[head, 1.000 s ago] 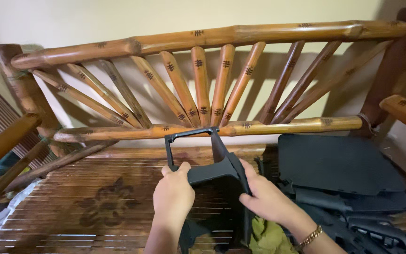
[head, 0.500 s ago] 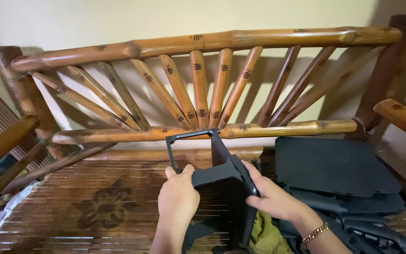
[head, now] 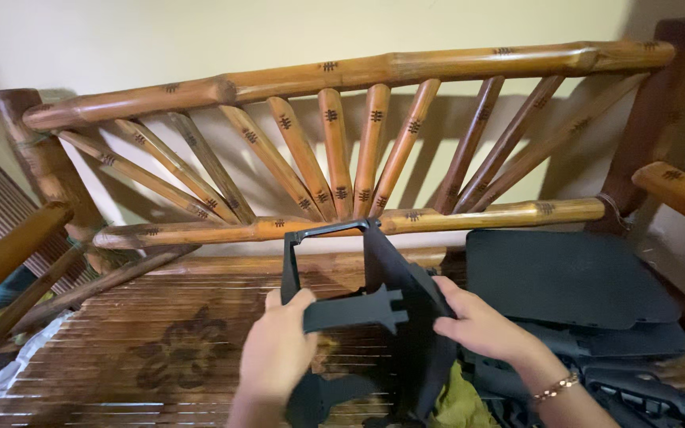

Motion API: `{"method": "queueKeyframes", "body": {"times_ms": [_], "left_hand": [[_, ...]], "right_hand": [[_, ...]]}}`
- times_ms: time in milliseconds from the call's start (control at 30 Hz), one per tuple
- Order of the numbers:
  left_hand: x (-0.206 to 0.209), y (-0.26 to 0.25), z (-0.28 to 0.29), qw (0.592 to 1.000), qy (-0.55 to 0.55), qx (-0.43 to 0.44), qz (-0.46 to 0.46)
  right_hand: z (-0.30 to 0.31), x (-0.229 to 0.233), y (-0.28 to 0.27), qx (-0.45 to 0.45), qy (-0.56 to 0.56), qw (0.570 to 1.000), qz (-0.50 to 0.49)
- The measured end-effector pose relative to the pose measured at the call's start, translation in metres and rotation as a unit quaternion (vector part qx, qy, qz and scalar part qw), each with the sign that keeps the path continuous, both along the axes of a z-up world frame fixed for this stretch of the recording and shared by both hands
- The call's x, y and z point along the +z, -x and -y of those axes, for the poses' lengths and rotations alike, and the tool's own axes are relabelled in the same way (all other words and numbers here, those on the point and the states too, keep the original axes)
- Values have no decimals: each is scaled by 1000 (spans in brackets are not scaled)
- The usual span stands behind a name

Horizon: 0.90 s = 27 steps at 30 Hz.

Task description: The person assembles a black plastic storage organizer by snapping together frame pieces and inserting dividers. They then wipe the assembled unit and a flat lid with a green cloth. The work is performed on a bamboo bench in a room with a bamboo backrest.

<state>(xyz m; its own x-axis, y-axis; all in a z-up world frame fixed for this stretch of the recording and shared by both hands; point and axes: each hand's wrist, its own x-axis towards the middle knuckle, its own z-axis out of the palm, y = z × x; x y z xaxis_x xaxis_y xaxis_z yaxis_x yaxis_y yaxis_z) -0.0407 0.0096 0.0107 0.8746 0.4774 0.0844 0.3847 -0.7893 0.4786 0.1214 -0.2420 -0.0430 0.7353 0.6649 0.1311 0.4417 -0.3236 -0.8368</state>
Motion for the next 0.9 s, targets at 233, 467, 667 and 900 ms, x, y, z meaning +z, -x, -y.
{"method": "queueKeyframes", "body": {"times_ms": [233,467,667,900], "left_hand": [[-26,15,-14,996,-14,19,87],[-42,2,-4,983,-13,-109,147],[-52,-1,1,930,110,-19,350],[-34,-4,5,977,-110,-57,171]], "right_hand": [[-14,5,26,-82,59,994,43],[-39,-57,11,-128,-199,971,29],[-8,-115,-16,-40,-61,949,306],[24,-68,-4,-76,304,929,198]]}}
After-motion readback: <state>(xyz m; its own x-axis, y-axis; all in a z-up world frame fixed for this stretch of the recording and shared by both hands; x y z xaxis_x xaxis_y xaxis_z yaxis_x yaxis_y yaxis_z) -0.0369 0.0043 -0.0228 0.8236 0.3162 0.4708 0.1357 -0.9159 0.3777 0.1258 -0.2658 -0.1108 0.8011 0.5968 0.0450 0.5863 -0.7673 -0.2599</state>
